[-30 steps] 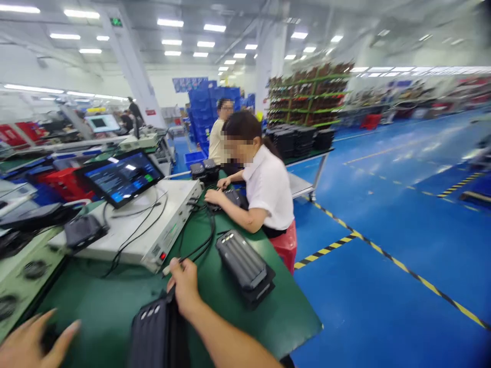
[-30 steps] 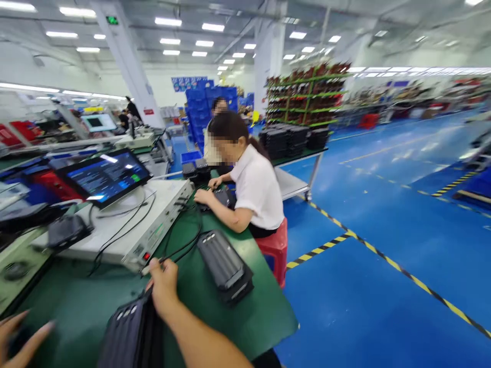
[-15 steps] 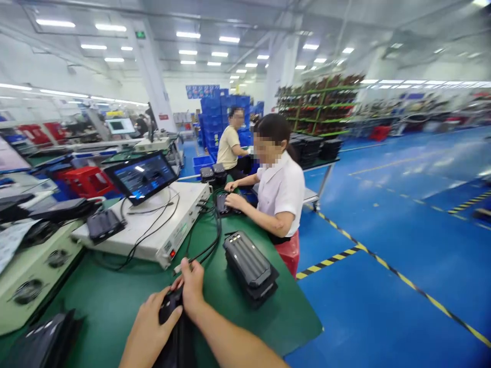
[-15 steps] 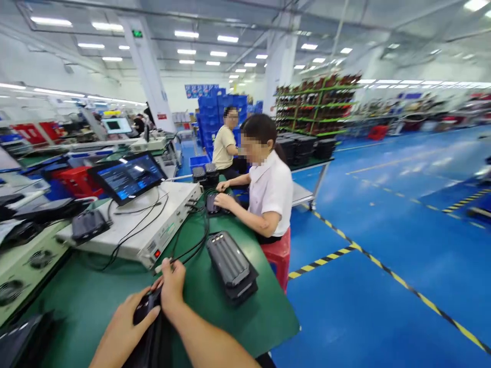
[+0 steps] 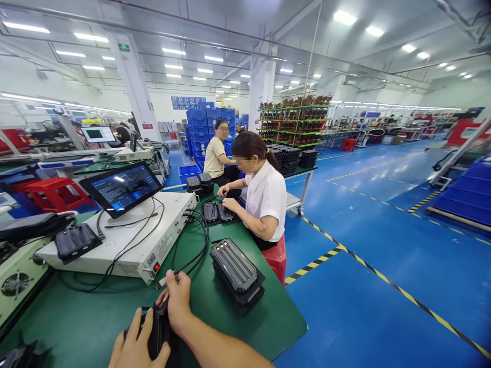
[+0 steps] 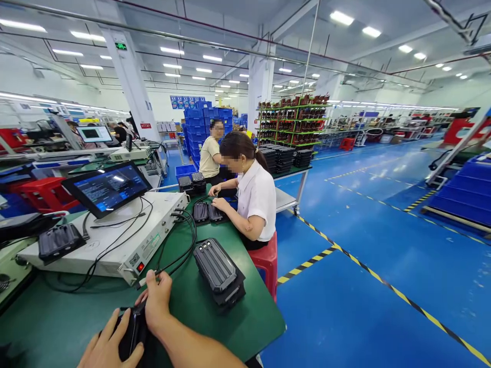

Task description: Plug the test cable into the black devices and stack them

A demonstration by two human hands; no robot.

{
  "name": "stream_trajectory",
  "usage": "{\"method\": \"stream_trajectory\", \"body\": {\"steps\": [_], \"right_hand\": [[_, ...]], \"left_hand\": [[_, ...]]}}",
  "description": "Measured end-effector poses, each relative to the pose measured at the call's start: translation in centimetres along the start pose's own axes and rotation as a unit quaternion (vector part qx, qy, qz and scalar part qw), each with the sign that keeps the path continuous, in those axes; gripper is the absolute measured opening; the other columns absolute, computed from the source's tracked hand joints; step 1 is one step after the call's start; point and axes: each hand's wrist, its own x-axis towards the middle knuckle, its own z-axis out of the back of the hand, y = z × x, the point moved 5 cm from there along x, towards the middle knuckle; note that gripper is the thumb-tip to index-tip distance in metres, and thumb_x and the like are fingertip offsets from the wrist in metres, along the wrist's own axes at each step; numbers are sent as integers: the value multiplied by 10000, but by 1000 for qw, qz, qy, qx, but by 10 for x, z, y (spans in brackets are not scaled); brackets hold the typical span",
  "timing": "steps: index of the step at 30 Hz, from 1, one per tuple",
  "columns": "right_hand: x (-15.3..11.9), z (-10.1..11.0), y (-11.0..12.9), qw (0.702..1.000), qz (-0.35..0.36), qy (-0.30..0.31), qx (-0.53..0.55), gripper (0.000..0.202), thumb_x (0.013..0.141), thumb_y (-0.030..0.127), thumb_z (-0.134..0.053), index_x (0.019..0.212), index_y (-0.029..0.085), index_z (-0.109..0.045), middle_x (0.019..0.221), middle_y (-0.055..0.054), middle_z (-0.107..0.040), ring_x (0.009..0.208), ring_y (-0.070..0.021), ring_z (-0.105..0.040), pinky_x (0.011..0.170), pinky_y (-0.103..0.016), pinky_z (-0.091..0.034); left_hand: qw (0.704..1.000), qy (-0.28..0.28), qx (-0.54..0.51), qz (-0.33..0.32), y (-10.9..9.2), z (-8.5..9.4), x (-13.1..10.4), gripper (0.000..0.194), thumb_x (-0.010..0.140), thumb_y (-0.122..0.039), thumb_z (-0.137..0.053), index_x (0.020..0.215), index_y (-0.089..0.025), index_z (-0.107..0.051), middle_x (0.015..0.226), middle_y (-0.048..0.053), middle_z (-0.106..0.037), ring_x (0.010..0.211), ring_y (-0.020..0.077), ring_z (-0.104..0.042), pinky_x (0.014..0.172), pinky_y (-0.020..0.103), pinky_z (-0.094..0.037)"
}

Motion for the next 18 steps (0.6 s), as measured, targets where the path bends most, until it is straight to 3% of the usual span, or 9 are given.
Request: {"method": "stream_trajectory", "body": {"steps": [6,11,18], "right_hand": [[-2,3,7,999,6,-6,-39,552,837,759,-660,825,231,-498,407,109,-433,340,-132,-518,344,-191,-314],[-4,5,6,999,4,4,-44,525,850,733,-652,825,231,-496,405,108,-450,345,-135,-538,352,-191,-323],[-6,9,4,1000,-23,15,-15,534,837,724,-692,844,231,-488,407,114,-449,375,-147,-584,391,-189,-383]], "left_hand": [[998,5,62,-3,-22,27,-17,801,900,-458,-481,1640,-155,-445,1751,91,-322,1457,431,-446,1079,548,-501],[997,7,73,-7,-32,27,-33,698,950,-440,-461,1611,-219,-495,1718,104,-385,1453,426,-446,1016,549,-531],[999,-23,48,5,-36,24,-50,774,948,-452,-583,1659,-205,-403,1780,159,-200,1483,430,-401,1013,530,-526]]}}
